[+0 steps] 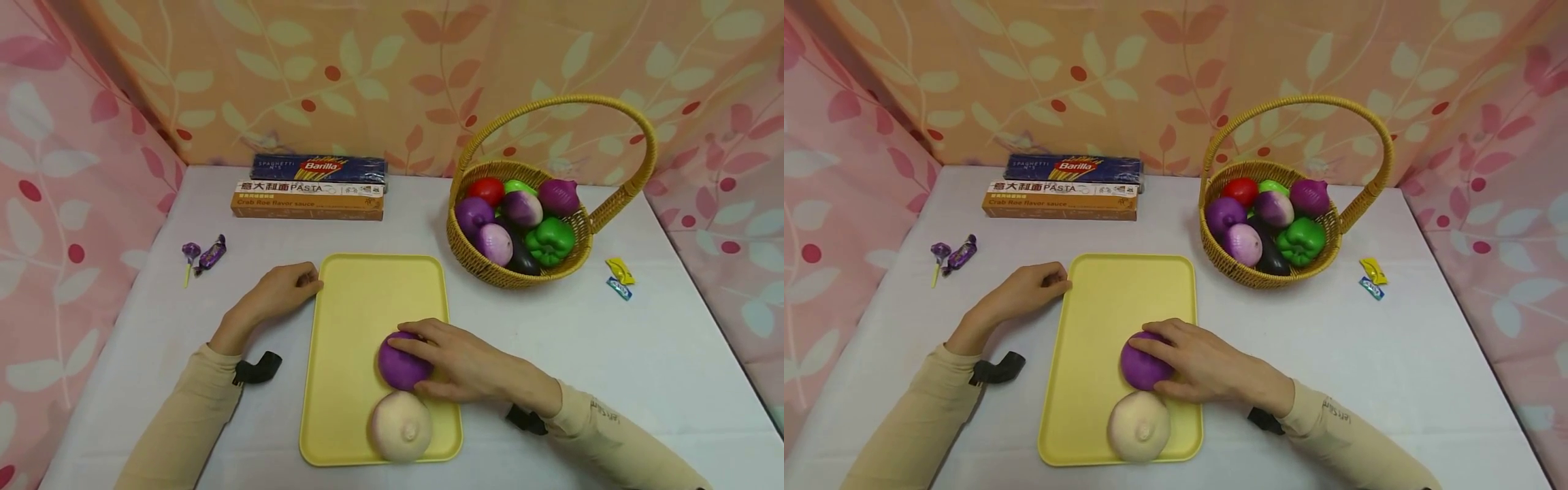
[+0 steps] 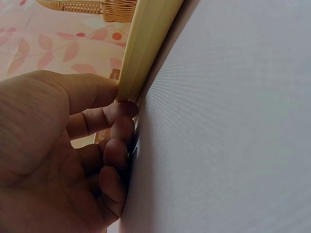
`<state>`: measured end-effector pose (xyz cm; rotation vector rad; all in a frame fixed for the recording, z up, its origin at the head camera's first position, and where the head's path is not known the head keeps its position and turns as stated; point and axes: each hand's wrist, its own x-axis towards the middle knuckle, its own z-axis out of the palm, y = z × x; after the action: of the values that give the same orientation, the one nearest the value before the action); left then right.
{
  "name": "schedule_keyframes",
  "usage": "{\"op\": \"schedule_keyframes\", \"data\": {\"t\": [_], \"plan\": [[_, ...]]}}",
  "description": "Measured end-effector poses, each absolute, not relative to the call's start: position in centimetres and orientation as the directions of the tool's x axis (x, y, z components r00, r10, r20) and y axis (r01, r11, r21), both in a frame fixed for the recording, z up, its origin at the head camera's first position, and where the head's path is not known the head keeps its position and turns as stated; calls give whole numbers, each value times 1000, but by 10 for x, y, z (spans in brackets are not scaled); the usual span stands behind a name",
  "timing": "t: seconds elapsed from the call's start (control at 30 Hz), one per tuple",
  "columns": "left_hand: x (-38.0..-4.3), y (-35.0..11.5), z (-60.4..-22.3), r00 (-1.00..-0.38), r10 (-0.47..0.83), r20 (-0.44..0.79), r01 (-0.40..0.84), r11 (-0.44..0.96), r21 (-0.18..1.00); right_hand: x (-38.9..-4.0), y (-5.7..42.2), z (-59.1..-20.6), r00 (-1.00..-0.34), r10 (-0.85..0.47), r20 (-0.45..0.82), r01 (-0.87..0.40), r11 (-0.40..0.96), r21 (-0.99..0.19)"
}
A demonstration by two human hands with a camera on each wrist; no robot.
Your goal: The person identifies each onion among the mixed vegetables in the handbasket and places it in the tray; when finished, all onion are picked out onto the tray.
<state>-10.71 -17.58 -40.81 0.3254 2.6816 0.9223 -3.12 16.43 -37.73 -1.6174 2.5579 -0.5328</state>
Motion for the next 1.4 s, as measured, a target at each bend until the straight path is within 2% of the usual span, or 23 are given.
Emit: {"op": "schedule_keyframes", "data": {"t": [0.57, 0.73, 0.83, 0.9, 1.0, 1.1, 1.23, 1.4], "plan": [[-106, -177, -408, -936, 296, -189, 116, 769, 629, -34, 166, -372, -479, -868, 129, -857, 431, -282], [-106, -176, -407, -937, 298, -183, 120, 765, 632, -58, 181, -356, -598, -747, 292, -801, 537, -266], [-106, -176, -408, -937, 303, -175, 128, 762, 634, -83, 197, -349, -697, -588, 412, -712, 639, -293], [-105, -176, -409, -936, 306, -175, 130, 760, 637, -99, 208, -347, -765, -469, 440, -623, 712, -324], [-104, -175, -411, -931, 317, -179, 134, 756, 641, -117, 224, -349, -872, -315, 374, -450, 816, -362], [-104, -175, -413, -930, 320, -182, 136, 758, 638, -127, 236, -353, -950, -227, 215, -295, 880, -373], [-105, -175, -414, -932, 318, -173, 142, 761, 634, -132, 242, -355, -977, -205, 55, -211, 900, -380], [-105, -176, -411, -936, 314, -163, 144, 760, 634, -135, 241, -352, -976, -207, 62, -215, 889, -404]]}}
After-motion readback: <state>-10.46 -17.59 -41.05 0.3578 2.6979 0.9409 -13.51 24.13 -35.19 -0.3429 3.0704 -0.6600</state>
